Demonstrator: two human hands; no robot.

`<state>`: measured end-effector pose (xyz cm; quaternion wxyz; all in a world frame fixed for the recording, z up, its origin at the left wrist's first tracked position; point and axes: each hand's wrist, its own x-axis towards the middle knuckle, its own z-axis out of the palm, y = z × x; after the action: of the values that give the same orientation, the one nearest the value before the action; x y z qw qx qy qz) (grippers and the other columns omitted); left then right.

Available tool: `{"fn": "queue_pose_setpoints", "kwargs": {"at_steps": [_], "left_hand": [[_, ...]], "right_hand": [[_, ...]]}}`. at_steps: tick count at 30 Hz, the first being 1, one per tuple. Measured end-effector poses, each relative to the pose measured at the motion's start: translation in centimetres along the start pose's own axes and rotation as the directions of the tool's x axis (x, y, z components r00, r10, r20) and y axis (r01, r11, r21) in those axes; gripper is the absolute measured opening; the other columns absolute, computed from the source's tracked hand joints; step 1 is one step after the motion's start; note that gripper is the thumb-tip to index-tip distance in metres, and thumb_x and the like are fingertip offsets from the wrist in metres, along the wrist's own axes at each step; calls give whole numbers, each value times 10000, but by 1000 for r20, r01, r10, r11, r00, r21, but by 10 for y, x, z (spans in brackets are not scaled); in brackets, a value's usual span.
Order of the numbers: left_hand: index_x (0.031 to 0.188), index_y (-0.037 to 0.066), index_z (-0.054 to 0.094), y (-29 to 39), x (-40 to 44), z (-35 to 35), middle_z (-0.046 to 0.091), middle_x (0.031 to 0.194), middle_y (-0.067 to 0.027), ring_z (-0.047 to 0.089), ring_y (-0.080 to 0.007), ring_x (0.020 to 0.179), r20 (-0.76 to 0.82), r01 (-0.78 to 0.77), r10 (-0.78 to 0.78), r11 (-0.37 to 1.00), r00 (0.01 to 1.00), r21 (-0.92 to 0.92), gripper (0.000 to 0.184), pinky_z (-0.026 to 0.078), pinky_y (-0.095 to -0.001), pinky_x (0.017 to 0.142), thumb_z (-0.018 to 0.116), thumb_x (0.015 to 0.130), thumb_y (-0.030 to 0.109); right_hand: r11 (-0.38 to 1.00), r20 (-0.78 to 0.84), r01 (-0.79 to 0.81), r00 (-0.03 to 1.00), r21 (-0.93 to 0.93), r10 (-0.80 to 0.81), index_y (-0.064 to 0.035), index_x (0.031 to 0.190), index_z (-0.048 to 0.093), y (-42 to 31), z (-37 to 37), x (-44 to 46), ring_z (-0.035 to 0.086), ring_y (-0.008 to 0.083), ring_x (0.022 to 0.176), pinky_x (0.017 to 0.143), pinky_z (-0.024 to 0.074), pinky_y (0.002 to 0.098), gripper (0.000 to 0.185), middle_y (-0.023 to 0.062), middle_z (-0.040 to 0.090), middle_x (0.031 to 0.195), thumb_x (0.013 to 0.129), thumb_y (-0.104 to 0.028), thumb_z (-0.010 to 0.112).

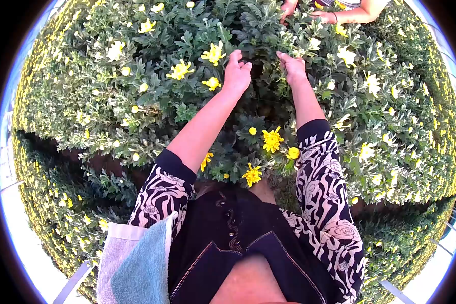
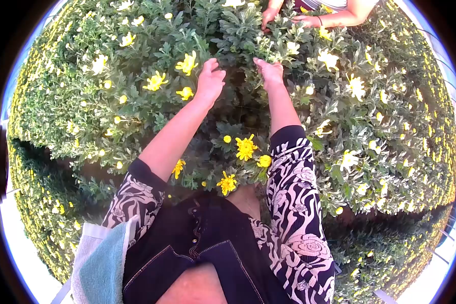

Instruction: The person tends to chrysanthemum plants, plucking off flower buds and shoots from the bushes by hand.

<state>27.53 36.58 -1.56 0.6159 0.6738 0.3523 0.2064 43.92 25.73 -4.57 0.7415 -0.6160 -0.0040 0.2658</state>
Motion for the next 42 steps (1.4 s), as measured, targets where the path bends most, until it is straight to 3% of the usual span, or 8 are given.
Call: {"fn": "queue_pose_setpoints", "kwargs": {"at_steps": [3, 11, 17, 19, 25, 28, 35, 42], "left_hand": [[1308, 58, 474, -10, 10, 1, 567, 1264, -170, 589, -257, 1098, 40, -62, 60, 997, 997, 47, 532, 496, -362, 913, 680, 818, 57], [1082, 30, 654, -1, 9, 12, 672, 908, -65, 612, -144, 795, 192, -122, 128, 992, 973, -39, 346, 500, -298, 726, 756, 764, 122], [1027, 19, 670, -25, -1, 7, 636, 840, 12, 552, -69, 755, 190, -303, 302, 953, 934, -24, 241, 457, -244, 659, 716, 839, 162], [999, 13, 676, -26, -4, 3, 666, 913, -107, 633, -212, 810, 160, -197, 209, 976, 965, -88, 281, 494, -317, 740, 725, 791, 197], [980, 27, 677, -25, -7, -6, 654, 798, -12, 577, -87, 705, 199, -83, 123, 976, 972, -199, 206, 475, -262, 654, 708, 811, 141], [959, 33, 666, -15, -11, -7, 646, 799, 6, 564, -74, 681, 199, -145, 173, 978, 964, -151, 151, 466, -251, 614, 695, 826, 100], [1059, 77, 648, -12, -30, -14, 661, 968, 25, 601, -57, 873, 251, 67, -22, 983, 968, -169, 159, 510, -240, 708, 637, 904, 114], [1109, 31, 633, -19, -22, -21, 676, 1056, -22, 613, -91, 971, 289, -8, 85, 966, 954, -258, 203, 478, -250, 850, 620, 910, 72]], "right_hand": [[941, -42, -15, 999, -337, 1, -76, 855, 665, 2, 4, -19, 539, 59, 598, 532, 381, 227, 170, -30, 677, 782, 749, -110, 793], [996, 182, 30, 983, -85, -14, -50, 882, 693, 15, 16, -85, 561, 89, 597, 493, 406, 247, 111, 21, 685, 780, 794, -100, 737], [975, 50, -114, 991, -189, 126, 3, 1026, 637, 45, -3, -77, 617, 160, 794, 714, 487, 313, 287, 81, 692, 950, 785, -117, 736], [995, 284, -77, 954, -65, 92, -41, 1078, 638, 33, -4, -81, 615, 178, 967, 900, 451, 328, 306, 40, 666, 1042, 804, -157, 710], [978, 308, -195, 929, -68, 207, -96, 1060, 654, 25, 2, -81, 603, 112, 764, 571, 414, 265, 269, -25, 658, 918, 812, -182, 715], [987, 178, -146, 972, -64, 155, 6, 920, 670, 30, 10, -84, 591, 132, 564, 448, 384, 247, 190, 93, 692, 760, 845, -166, 703], [957, -255, -291, 924, 18, 286, 24, 980, 620, 47, -14, -66, 637, 150, 634, 440, 424, 278, 127, 135, 706, 856, 928, -88, 591], [991, -17, -104, 995, -81, 103, -44, 934, 666, 33, -18, -80, 578, 99, 589, 452, 408, 247, 175, 48, 686, 777, 825, -163, 733]]}}
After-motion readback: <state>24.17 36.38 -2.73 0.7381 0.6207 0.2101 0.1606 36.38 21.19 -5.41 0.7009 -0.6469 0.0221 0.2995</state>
